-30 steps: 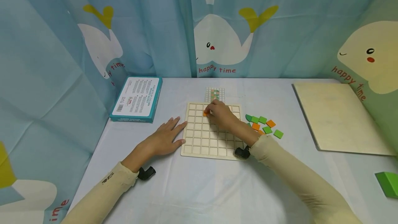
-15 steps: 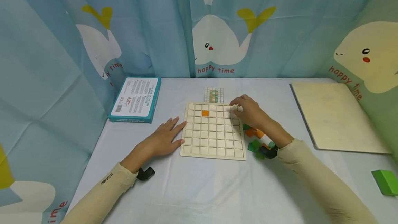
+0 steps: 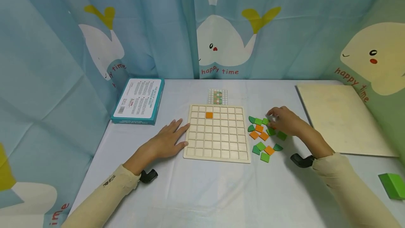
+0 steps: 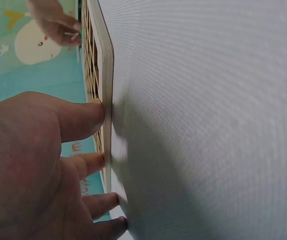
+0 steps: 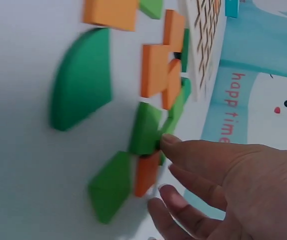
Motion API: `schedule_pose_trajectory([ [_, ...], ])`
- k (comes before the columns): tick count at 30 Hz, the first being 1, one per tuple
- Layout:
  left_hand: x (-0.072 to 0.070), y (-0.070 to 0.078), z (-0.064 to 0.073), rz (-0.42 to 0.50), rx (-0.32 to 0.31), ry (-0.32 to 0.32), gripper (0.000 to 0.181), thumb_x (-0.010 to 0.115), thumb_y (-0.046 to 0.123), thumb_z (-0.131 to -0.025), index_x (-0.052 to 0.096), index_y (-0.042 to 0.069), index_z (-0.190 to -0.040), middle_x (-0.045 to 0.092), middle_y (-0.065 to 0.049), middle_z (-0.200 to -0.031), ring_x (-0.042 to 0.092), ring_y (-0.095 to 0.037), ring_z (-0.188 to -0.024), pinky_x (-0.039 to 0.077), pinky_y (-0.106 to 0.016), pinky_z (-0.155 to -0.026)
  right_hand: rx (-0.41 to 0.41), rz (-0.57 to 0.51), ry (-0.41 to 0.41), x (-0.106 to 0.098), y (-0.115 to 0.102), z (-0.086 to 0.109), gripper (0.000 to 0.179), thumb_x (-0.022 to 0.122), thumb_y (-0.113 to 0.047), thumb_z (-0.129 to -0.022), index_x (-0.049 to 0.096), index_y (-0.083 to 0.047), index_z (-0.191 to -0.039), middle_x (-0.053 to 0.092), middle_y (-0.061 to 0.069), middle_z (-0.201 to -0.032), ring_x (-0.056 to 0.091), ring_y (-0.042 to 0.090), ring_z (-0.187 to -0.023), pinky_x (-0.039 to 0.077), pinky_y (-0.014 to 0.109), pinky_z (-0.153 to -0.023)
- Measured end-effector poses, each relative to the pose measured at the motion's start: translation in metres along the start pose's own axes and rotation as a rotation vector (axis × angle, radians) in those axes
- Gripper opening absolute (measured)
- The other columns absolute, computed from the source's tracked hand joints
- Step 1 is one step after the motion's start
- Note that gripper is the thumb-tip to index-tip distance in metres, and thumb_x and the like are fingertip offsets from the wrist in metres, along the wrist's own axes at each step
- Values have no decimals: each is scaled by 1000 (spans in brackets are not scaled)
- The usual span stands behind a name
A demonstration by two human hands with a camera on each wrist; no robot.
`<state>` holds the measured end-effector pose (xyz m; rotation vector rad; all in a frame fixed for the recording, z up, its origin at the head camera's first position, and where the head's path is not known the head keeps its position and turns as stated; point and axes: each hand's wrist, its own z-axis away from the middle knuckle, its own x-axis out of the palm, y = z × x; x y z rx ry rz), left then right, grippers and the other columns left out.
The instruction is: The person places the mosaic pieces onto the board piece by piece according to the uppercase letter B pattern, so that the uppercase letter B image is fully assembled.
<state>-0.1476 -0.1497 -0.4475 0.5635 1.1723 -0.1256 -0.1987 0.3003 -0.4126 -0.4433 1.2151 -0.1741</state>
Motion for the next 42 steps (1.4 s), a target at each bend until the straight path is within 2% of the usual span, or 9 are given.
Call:
schedule_pose_trajectory([
  [4,-1,1,1,-3,-4,-2,71,51,48,-109,24,23,-170,12,-14,-177,8,-38,-164,16,-59,-130,-9,-1,23,6,7,-1,40,69,-14,-101,60,8,-133,55,32,-127,55,42,-108,49,59,-86],
  [9,-1,1,0,-7,-9,-1,71,50,48,-109,23,24,-170,12,-13,-177,8,-38,-164,16,-59,-130,-29,-28,59,12,7,-4,37,64,-8,-103,59,8,-135,54,33,-129,54,45,-112,48,63,-92],
  [15,0,0,0,-15,-10,1,71,51,48,-109,23,23,-170,12,-14,-177,9,-38,-164,17,-60,-130,-69,-71,88,17,8,-7,37,62,-5,-104,59,8,-137,53,33,-129,54,45,-114,50,60,-95],
  [23,1,0,-1,-13,-4,-2,71,50,49,-109,23,24,-170,12,-13,-177,9,-38,-164,16,-58,-130,-80,-88,122,18,14,-12,34,61,-6,-106,59,7,-138,53,32,-125,55,43,-108,53,53,-87],
  [28,0,0,-1,-8,-7,2,71,51,49,-109,24,24,-170,13,-14,-177,9,-38,-164,17,-59,-130,-75,-88,144,17,13,-19,33,59,-6,-107,58,10,-136,53,30,-125,52,41,-107,49,56,-95],
  [35,1,-1,-2,-17,-6,-4,71,50,50,-109,24,25,-170,12,-13,-177,9,-37,-164,17,-57,-130,-129,-130,158,18,-1,-26,31,58,-6,-108,58,11,-134,53,33,-128,55,46,-116,49,60,-98],
  [42,1,-1,-2,-18,-9,-6,71,50,50,-109,24,25,-170,12,-13,-177,9,-37,-164,17,-57,-130,-171,-154,134,21,-32,-35,31,58,-6,-108,59,10,-135,54,30,-127,58,45,-117,52,58,-99],
])
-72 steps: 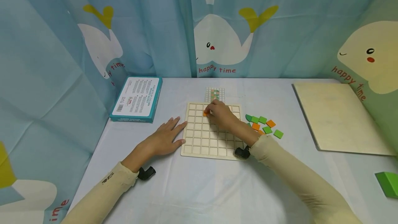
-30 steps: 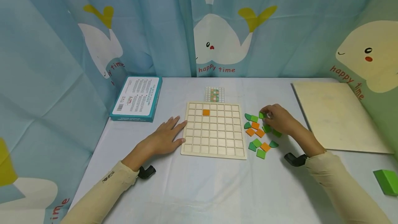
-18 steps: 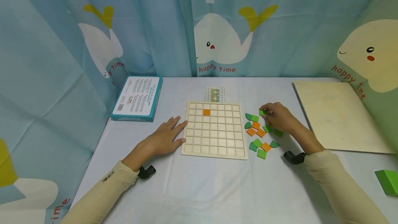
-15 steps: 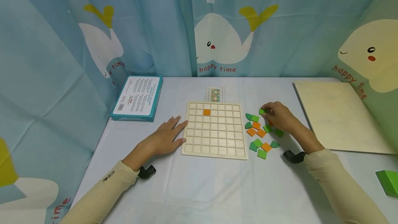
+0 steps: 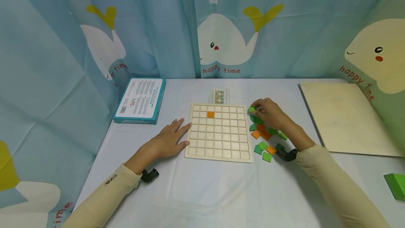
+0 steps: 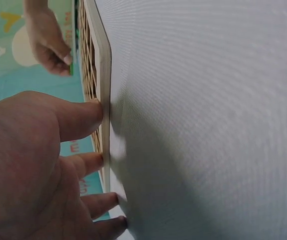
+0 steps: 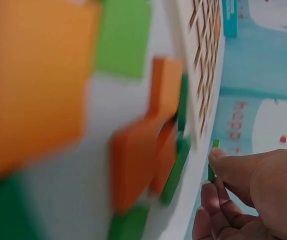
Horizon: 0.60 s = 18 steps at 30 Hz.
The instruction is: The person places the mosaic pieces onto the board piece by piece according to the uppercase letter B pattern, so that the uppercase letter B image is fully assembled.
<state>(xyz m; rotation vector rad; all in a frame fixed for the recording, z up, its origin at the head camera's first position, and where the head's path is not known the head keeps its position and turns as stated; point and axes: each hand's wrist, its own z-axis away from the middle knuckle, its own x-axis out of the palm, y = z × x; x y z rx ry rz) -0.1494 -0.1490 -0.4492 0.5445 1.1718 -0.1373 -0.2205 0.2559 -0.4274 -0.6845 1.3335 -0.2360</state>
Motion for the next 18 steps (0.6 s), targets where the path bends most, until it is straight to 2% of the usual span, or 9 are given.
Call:
schedule_pose_trajectory([
  [5,0,0,0,5,5,8,71,51,48,-109,24,24,-170,12,-14,-177,9,-38,-164,16,-58,-130,-94,-22,-32,10,-17,-14,29,59,-4,-107,59,10,-133,53,30,-128,59,44,-115,54,54,-96],
  [14,0,0,-1,8,6,8,71,51,48,-109,25,24,-170,13,-14,-177,9,-38,-164,16,-58,-130,-176,-53,-107,41,-57,-34,29,66,-4,-104,60,7,-130,55,26,-126,61,38,-111,55,50,-95],
  [18,0,1,0,13,3,7,71,52,48,-109,25,24,-170,13,-14,-177,9,-38,-164,16,-59,-130,-205,13,-89,54,-65,-38,20,70,-6,-102,64,0,-120,59,20,-121,62,34,-107,50,53,-96],
])
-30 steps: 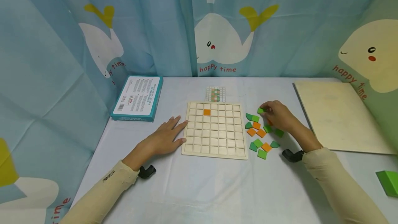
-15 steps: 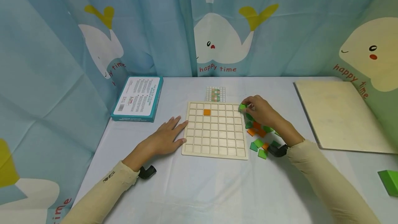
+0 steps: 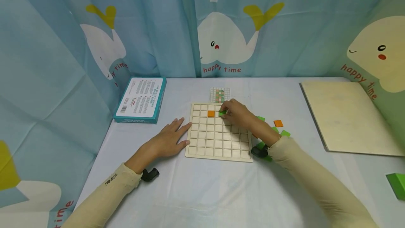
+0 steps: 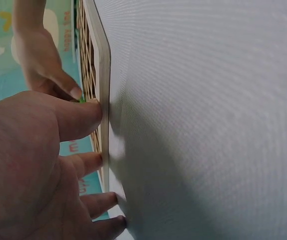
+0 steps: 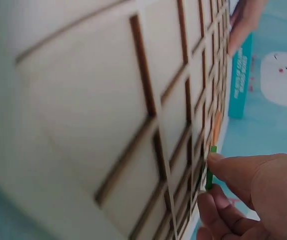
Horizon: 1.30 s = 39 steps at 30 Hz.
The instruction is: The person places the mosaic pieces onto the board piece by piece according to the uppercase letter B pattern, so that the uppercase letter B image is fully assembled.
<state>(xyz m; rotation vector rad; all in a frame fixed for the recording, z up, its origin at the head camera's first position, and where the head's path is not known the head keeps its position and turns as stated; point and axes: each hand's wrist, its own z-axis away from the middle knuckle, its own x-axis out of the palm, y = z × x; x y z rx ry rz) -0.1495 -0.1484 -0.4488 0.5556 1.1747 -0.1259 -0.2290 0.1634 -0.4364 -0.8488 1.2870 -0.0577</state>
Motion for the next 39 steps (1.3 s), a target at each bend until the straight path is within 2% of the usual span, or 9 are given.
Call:
schedule_pose_trajectory([
  [5,0,0,0,-2,-5,-5,71,52,47,-109,25,23,-170,13,-15,-177,9,-38,-164,16,-59,-130,9,114,23,9,-6,-4,15,74,-12,-100,71,-7,-114,64,12,-117,62,30,-105,44,55,-87],
  [14,0,1,1,-1,-9,-13,71,51,47,-109,24,23,-170,12,-14,-177,8,-37,-164,15,-57,-131,26,114,26,12,-13,-2,18,69,-6,-102,70,-4,-119,66,13,-120,60,36,-113,44,54,-89],
  [22,0,1,1,5,-2,-5,71,53,45,-109,25,21,-170,13,-15,-177,9,-39,-164,15,-59,-130,-27,120,66,14,-12,0,18,72,-2,-99,74,-2,-117,66,16,-120,60,38,-112,50,55,-92],
  [24,0,2,1,9,-2,-4,71,53,45,-109,26,21,-170,13,-16,-177,9,-39,-164,15,-59,-130,-27,111,63,13,-10,2,20,72,-4,-99,75,-2,-119,64,16,-124,59,37,-114,48,55,-93],
  [27,0,3,1,6,-9,-15,71,51,47,-109,24,23,-170,12,-14,-177,7,-38,-164,15,-58,-130,-8,86,53,4,-6,9,24,70,-6,-101,72,-3,-125,60,18,-128,56,37,-117,43,59,-98],
  [31,-1,4,1,4,-16,-22,71,51,48,-109,23,25,-170,11,-13,-178,6,-37,-164,14,-57,-131,37,56,50,-19,5,22,30,67,-6,-103,66,-1,-133,57,22,-132,56,40,-120,38,66,-102],
  [34,-1,3,1,3,-14,-15,71,51,47,-109,23,24,-170,11,-13,-178,7,-37,-164,14,-57,-131,91,53,51,-37,16,33,33,64,-6,-104,63,2,-137,55,27,-135,56,44,-122,41,67,-104],
  [39,0,1,1,-4,-8,-10,71,50,48,-109,23,24,-170,11,-13,-178,7,-37,-164,14,-57,-131,188,47,9,-60,33,53,34,61,-9,-107,60,6,-138,52,31,-138,54,48,-125,48,63,-104],
])
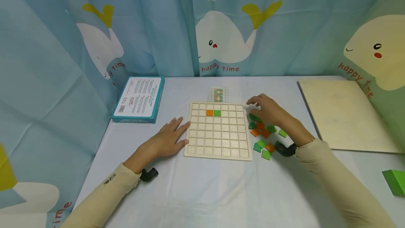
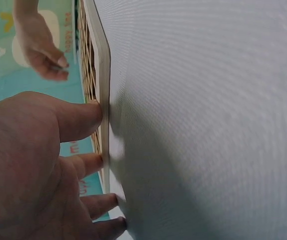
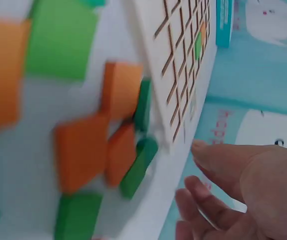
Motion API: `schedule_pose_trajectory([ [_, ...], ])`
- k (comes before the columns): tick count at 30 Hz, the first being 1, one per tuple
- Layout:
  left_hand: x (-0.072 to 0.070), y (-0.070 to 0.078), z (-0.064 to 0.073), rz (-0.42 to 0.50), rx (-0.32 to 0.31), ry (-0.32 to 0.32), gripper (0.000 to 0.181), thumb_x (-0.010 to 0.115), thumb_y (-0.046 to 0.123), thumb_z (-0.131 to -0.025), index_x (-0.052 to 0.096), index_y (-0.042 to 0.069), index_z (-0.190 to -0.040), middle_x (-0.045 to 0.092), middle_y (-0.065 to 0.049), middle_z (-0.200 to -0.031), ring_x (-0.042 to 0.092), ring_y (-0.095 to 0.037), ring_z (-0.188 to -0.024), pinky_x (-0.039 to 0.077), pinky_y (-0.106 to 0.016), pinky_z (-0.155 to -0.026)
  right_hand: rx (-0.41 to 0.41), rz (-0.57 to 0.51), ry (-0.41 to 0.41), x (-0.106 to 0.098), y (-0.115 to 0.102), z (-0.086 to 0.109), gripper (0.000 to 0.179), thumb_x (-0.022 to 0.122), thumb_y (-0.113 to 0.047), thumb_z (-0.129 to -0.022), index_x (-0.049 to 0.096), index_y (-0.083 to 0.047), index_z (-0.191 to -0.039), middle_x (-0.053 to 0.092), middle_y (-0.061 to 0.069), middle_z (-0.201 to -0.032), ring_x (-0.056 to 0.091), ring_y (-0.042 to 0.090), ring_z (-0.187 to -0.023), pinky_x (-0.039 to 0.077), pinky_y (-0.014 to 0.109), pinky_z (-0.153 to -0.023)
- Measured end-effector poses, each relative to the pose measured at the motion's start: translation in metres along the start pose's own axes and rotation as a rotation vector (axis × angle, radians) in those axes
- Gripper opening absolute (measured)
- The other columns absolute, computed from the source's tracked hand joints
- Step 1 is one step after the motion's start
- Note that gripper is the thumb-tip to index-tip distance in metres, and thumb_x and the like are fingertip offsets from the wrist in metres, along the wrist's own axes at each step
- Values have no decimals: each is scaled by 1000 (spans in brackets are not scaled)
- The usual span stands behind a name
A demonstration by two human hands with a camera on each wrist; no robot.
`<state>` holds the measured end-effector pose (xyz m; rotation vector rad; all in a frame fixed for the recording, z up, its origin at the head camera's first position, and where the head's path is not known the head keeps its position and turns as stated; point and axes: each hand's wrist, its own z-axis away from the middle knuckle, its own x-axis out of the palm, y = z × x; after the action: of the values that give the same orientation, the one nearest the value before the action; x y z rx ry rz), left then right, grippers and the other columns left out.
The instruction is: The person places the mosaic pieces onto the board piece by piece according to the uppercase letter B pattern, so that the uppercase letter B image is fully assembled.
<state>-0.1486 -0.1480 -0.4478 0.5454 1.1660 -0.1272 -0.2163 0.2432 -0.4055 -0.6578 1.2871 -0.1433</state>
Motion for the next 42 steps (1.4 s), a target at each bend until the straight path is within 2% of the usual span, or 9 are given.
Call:
schedule_pose_trajectory([
  [5,1,-2,0,0,9,11,71,49,48,-110,23,23,-170,12,-14,-177,7,-38,-164,15,-58,-131,8,4,-86,-5,12,17,30,67,-12,-104,65,3,-130,57,28,-129,58,45,-118,53,58,-97],
  [11,1,-1,-1,0,7,9,71,49,48,-110,22,23,-170,12,-14,-177,7,-37,-164,15,-58,-130,-76,23,-142,4,16,30,22,72,-9,-100,72,-2,-121,61,21,-120,59,31,-102,54,49,-89],
  [14,1,-1,0,4,16,15,71,50,46,-110,24,22,-170,13,-15,-177,9,-39,-164,16,-60,-130,-88,44,-123,8,17,32,19,72,-6,-100,73,-3,-118,63,19,-116,59,28,-99,54,48,-87],
  [19,1,-1,1,0,15,11,71,50,47,-109,23,22,-170,13,-15,-177,8,-39,-164,16,-60,-130,-12,69,-65,10,21,31,14,70,-11,-102,72,-4,-115,63,20,-114,59,31,-98,51,52,-87],
  [22,2,-2,1,-4,13,8,71,50,47,-109,23,22,-170,12,-14,-177,8,-39,-164,16,-60,-130,13,65,-68,9,21,32,18,71,-15,-102,72,-5,-118,62,20,-117,59,31,-99,48,53,-86],
  [27,1,0,2,7,16,16,71,51,46,-109,24,21,-170,13,-15,-177,8,-39,-164,15,-60,-130,-29,66,-101,8,17,32,23,74,-15,-100,72,-6,-121,62,21,-119,58,32,-101,47,53,-84],
  [30,0,1,2,12,16,17,71,51,45,-109,24,20,-170,13,-16,-177,8,-39,-164,15,-60,-130,-31,89,-81,10,17,31,21,73,-16,-100,72,-7,-120,63,19,-117,58,31,-101,43,50,-82],
  [37,0,2,4,11,17,13,71,51,45,-110,23,20,-170,12,-16,-177,7,-39,-164,14,-60,-130,77,186,39,23,21,26,31,71,-30,-103,67,-4,-118,64,19,-113,59,33,-101,40,55,-85],
  [42,0,0,3,7,16,5,72,50,46,-110,22,21,-171,11,-16,-177,7,-39,-164,14,-59,-130,100,195,39,26,15,27,34,73,-31,-101,68,-4,-121,64,20,-119,59,38,-108,38,61,-90],
])
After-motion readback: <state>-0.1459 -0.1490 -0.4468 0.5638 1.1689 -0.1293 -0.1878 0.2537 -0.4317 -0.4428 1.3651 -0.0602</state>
